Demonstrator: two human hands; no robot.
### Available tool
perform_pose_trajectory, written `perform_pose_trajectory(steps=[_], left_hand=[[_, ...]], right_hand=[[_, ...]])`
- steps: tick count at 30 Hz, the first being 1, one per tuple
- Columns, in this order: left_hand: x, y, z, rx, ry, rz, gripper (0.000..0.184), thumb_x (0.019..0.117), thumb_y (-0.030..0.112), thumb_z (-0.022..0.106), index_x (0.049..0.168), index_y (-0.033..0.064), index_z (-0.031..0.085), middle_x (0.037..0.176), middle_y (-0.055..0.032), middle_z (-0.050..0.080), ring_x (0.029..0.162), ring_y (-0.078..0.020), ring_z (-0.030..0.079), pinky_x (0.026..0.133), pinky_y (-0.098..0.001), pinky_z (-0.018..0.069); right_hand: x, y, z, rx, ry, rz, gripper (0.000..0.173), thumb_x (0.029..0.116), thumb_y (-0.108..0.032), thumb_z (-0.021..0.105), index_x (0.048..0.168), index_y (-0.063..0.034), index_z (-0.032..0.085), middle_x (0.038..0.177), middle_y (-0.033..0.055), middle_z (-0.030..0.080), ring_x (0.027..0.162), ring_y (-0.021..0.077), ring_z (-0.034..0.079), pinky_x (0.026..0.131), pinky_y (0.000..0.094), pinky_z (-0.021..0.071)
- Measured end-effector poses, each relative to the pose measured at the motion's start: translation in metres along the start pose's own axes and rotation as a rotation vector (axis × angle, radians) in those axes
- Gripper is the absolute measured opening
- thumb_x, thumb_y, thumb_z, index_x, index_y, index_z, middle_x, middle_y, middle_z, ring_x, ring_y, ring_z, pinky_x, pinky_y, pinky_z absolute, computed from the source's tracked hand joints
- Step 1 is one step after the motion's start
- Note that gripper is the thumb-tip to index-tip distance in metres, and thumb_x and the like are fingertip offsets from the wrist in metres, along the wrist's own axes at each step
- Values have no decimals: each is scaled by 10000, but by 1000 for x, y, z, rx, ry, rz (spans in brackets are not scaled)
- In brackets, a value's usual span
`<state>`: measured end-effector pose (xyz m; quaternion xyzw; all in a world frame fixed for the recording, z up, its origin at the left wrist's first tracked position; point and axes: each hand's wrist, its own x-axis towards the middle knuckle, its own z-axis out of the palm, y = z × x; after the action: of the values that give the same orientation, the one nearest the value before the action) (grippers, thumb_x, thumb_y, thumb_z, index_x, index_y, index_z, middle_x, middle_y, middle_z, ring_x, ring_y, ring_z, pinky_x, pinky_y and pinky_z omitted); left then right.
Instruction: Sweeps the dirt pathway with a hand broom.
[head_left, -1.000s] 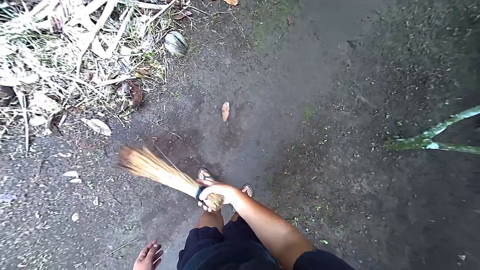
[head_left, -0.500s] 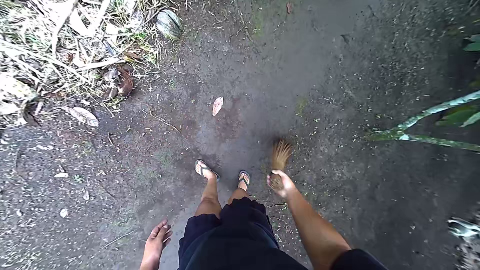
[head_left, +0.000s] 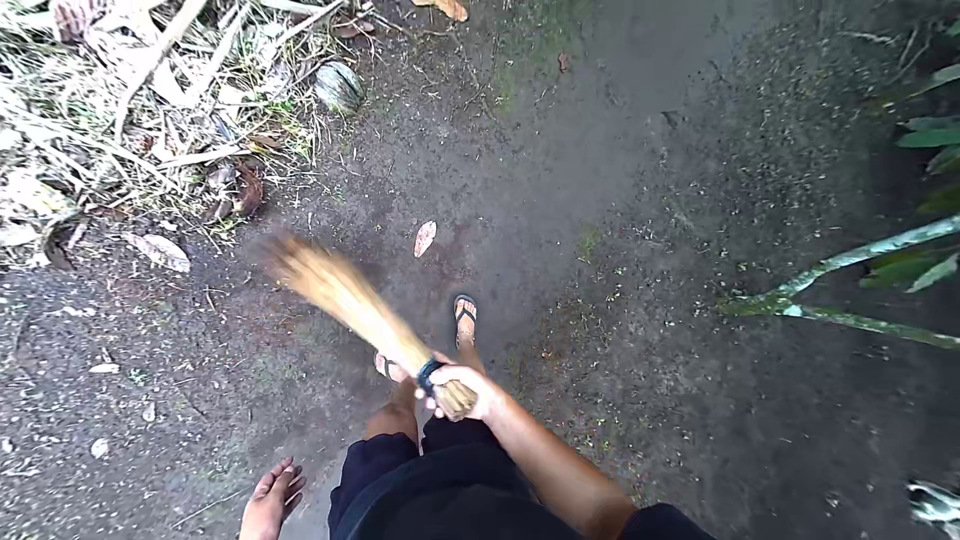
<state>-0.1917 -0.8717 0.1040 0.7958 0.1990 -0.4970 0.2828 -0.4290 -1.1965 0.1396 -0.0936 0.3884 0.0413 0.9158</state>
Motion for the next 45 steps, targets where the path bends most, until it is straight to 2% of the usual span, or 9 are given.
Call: perform_pose_trajectory(steps=[8, 13, 17, 20, 26, 33, 39, 42, 45], left_hand=[[-27, 33, 101, -25, 10, -38, 391, 1089, 203, 467, 1436, 23, 480, 1243, -216, 627, 984, -254, 664, 828, -420, 549], [-58, 51, 172, 2, -32, -63, 375, 1074, 183, 507, 1414, 24, 521, 1233, -206, 651, 994, -262, 676, 830, -423, 556], [-86, 75, 203, -38, -1, -32, 376, 1071, 180, 507, 1414, 26, 523, 1245, -201, 656, 1019, -265, 687, 838, -423, 568], [-97, 93, 219, -52, 35, -21, 379, 1075, 183, 502, 1418, 24, 521, 1245, -200, 655, 1023, -267, 683, 841, -424, 563], [-106, 114, 237, -86, 68, 0, 367, 1072, 183, 515, 1403, 25, 531, 1246, -199, 652, 1021, -267, 682, 842, -427, 563], [-107, 88, 247, -156, 83, -80, 369, 1080, 169, 497, 1416, 17, 518, 1266, -221, 635, 1050, -287, 666, 851, -439, 548], [-112, 46, 241, -233, 99, -155, 385, 1082, 165, 491, 1436, 11, 495, 1281, -236, 626, 1041, -290, 664, 857, -439, 541], [-117, 31, 234, -278, 134, -184, 382, 1081, 166, 497, 1431, 15, 496, 1257, -229, 634, 999, -267, 672, 832, -416, 550], [-116, 22, 229, -293, 146, -196, 377, 1085, 183, 494, 1426, 22, 502, 1253, -219, 636, 985, -248, 673, 827, -397, 552]], right_hand=[[-126, -143, -183, -7, 706, -364, 534, 1016, -126, 510, 1502, -186, 297, 909, 108, 622, 713, 223, 665, 602, 366, 589], [-91, -243, -272, 286, 932, -320, 171, 1000, -180, 540, 1146, -100, 501, 851, 86, 603, 679, 177, 640, 611, 327, 587], [-1, -190, -200, -82, 656, 41, 310, 977, -178, 569, 1247, -28, 534, 917, 134, 640, 734, 221, 634, 658, 390, 555], [27, -143, -124, -237, 328, 252, 754, 898, -120, 669, 1542, -196, 284, 1029, 157, 625, 807, 268, 655, 692, 462, 572], [-1, -204, -103, -248, -34, 311, 802, 936, -123, 603, 1608, -299, 203, 1006, 145, 620, 734, 235, 646, 623, 399, 575], [-107, -291, -167, -358, 368, -42, 945, 870, -88, 636, 1621, -319, 110, 1025, 158, 647, 734, 270, 669, 588, 413, 576], [-43, -362, -239, -135, 784, -208, 434, 995, -145, 554, 1394, -157, 384, 911, 111, 594, 720, 218, 646, 628, 383, 581], [12, -308, -197, -141, 718, -60, 260, 1000, -175, 536, 1224, -54, 485, 864, 123, 615, 678, 215, 638, 601, 367, 570], [42, -213, -136, -285, 426, 182, 439, 970, -132, 571, 1383, -90, 428, 899, 134, 622, 711, 237, 641, 617, 402, 562]])
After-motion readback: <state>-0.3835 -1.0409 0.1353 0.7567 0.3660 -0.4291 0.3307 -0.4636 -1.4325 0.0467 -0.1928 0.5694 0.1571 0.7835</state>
